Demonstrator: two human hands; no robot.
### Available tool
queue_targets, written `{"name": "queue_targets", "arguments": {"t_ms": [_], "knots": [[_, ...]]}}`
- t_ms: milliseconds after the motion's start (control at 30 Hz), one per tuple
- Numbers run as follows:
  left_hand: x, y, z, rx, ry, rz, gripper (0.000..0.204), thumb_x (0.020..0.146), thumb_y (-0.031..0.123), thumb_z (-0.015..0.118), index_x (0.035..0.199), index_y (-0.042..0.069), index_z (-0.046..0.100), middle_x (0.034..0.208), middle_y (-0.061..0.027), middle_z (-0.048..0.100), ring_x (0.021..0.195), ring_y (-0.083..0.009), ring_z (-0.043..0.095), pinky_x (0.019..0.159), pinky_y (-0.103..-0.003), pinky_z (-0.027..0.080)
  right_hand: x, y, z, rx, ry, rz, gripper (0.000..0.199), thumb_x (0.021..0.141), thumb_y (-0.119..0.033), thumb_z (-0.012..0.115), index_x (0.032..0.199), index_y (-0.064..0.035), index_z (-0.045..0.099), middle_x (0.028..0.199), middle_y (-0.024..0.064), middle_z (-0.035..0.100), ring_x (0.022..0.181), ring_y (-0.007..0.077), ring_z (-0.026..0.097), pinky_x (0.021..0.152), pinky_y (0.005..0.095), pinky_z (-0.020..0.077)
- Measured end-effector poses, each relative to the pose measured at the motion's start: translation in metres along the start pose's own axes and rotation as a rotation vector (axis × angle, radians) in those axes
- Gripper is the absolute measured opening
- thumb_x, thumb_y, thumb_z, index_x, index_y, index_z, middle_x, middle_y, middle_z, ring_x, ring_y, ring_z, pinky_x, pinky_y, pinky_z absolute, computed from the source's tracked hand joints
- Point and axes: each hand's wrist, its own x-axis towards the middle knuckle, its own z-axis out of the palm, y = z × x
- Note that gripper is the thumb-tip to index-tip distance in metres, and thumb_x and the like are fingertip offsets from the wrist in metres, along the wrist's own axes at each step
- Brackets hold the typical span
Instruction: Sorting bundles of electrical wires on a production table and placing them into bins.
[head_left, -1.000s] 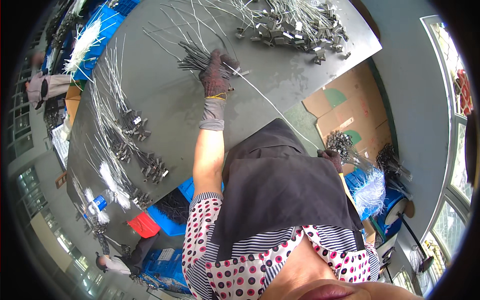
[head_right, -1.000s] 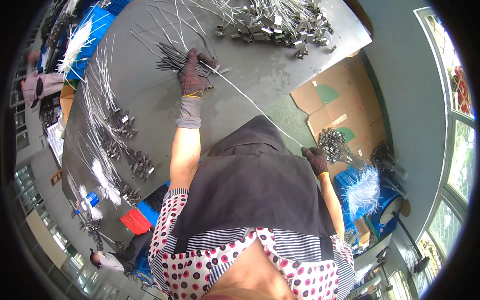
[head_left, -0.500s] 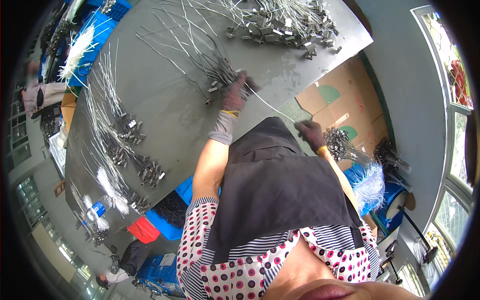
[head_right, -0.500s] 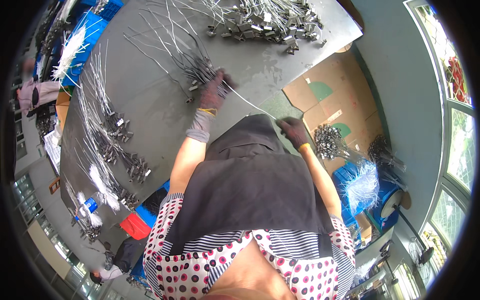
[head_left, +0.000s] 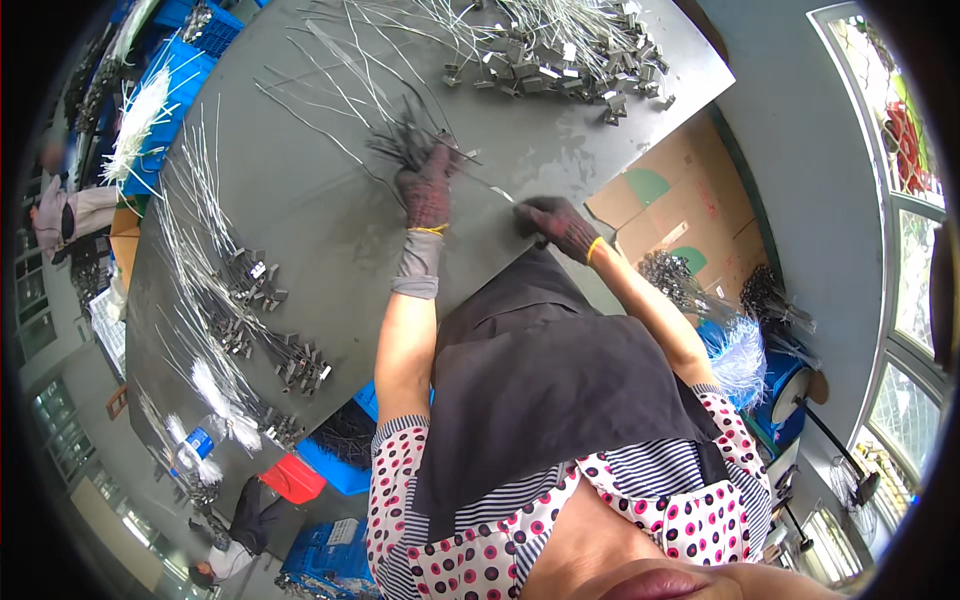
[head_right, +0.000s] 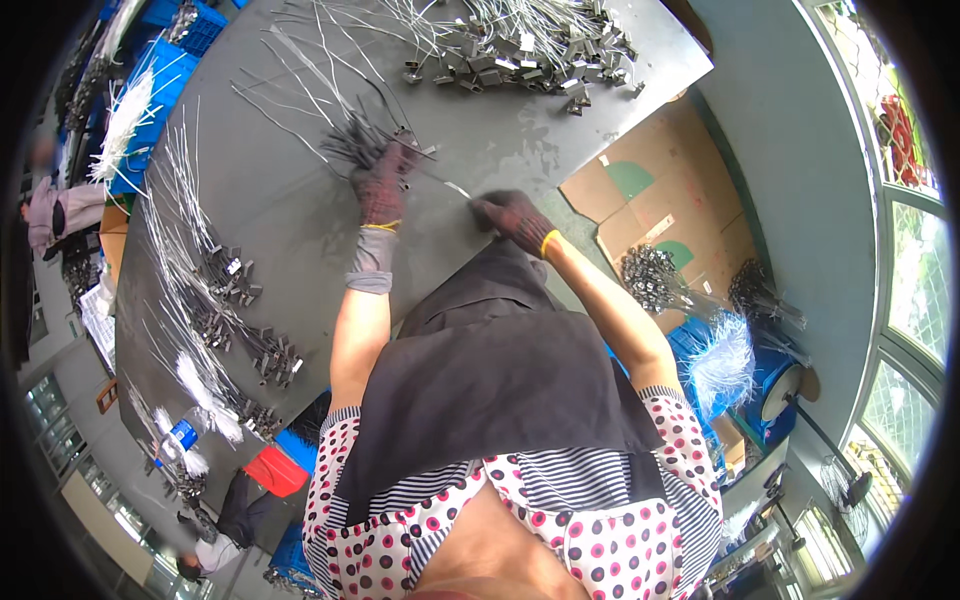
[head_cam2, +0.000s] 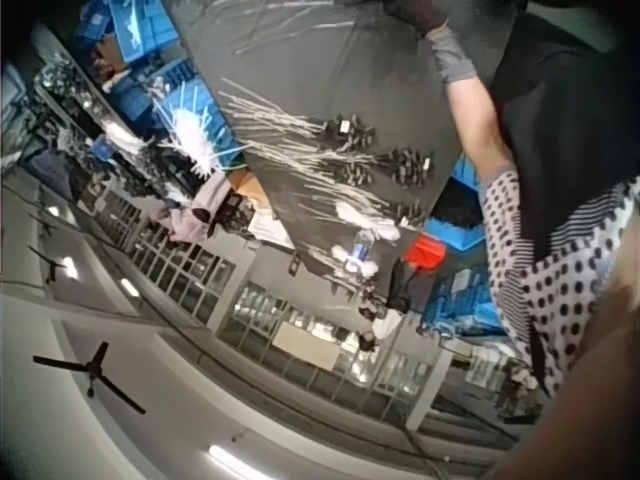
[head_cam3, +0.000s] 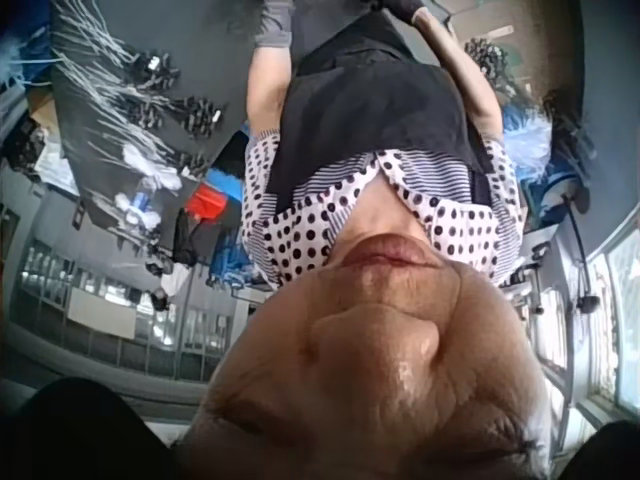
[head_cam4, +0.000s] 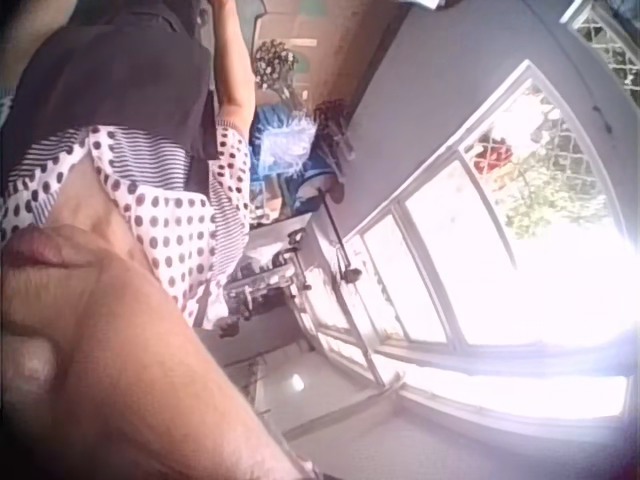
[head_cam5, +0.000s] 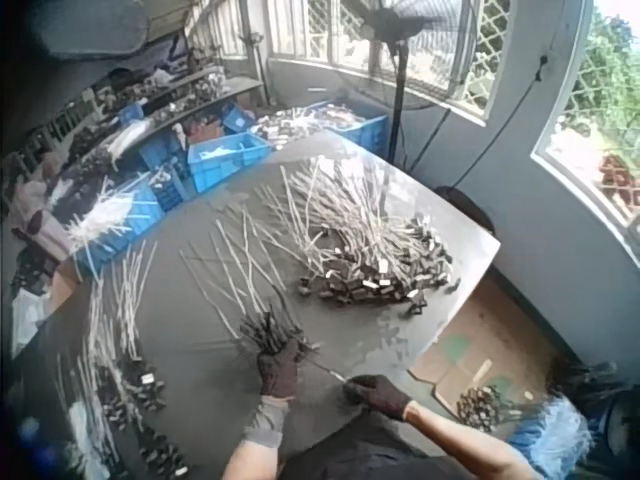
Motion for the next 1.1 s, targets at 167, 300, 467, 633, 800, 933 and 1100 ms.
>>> {"name": "queue_targets", "arguments": {"t_ms": [167,300,467,633,800,933,1100], "knots": [[-0.013,0.002,0.014,0.101,-0.143,-0.069,0.019,0.092,0.022,0.067,0.095,0.004,0.072,0.085,-0.0017,0.071,0.069,-0.0111,0.063,0.061,-0.027,0.049,0.045,-0.101,0.017,0.107,0.177,-0.063,0.056,0.097,-0.048,0.05,0.106,0.0057,0.064,0.086,0.0199,0.066,0.071,0.0219,0.066,0.056,0.0348,0.0546],[-0.001,0.004,0.004,0.141,-0.133,0.024,0.026,0.091,0.029,0.069,0.087,0.003,0.071,0.074,-0.0011,0.066,0.061,-0.0098,0.058,0.055,-0.027,0.043,0.088,-0.121,0.039,0.047,0.201,-0.312,0.061,0.096,-0.053,0.048,0.104,0.0056,0.063,0.089,0.0222,0.065,0.071,0.0284,0.068,0.054,0.0374,0.058],[0.018,0.019,-0.022,0.188,-0.128,-0.133,0.032,0.092,0.035,0.067,0.088,0.003,0.071,0.071,-0.0037,0.066,0.058,-0.0106,0.06,0.052,-0.027,0.046,0.131,-0.132,0.024,-0.352,0.255,-0.314,0.055,0.095,-0.05,0.049,0.112,-0.0011,0.066,0.106,0.0243,0.068,0.095,0.0403,0.067,0.08,0.0465,0.0553],[0.012,0.04,-0.051,0.727,0.024,-0.05,0.042,0.088,0.041,0.07,0.09,0.0,0.071,0.074,-0.0083,0.07,0.062,-0.0184,0.069,0.055,-0.033,0.054,0.153,-0.128,0.015,-0.673,0.493,-0.198,0.04,0.089,-0.038,0.056,0.109,-0.0052,0.066,0.104,0.0241,0.068,0.102,0.0421,0.064,0.089,0.0496,0.0506],[0.016,0.036,-0.068,0.95,0.182,-0.144,0.05,0.083,0.045,0.073,0.089,-0.004,0.07,0.071,-0.0104,0.069,0.057,-0.0214,0.068,0.055,-0.033,0.055,0.161,-0.101,0.03,-0.862,0.282,-0.133,0.03,0.089,-0.029,0.056,0.107,-0.0075,0.064,0.11,0.0236,0.066,0.105,0.0429,0.063,0.087,0.0506,0.0511],[0.02,0.019,-0.075,0.392,0.097,-0.183,0.04,0.083,0.036,0.077,0.086,-0.004,0.071,0.071,-0.0093,0.069,0.053,-0.0184,0.064,0.053,-0.032,0.053,0.149,-0.076,0.031,-0.88,0.349,-0.412,0.025,0.087,-0.018,0.057,0.111,-0.0103,0.059,0.105,0.0208,0.063,0.097,0.0448,0.062,0.081,0.0504,0.0517],[0.005,0.023,-0.044,-0.032,0.039,-0.134,0.027,0.086,0.025,0.076,0.084,-0.002,0.071,0.073,-0.0075,0.069,0.054,-0.0155,0.064,0.049,-0.029,0.049,0.136,-0.073,0.023,-1.003,0.286,-0.455,0.029,0.083,-0.008,0.06,0.112,-0.0115,0.061,0.111,0.0179,0.062,0.104,0.0414,0.061,0.085,0.0497,0.0517]]}}
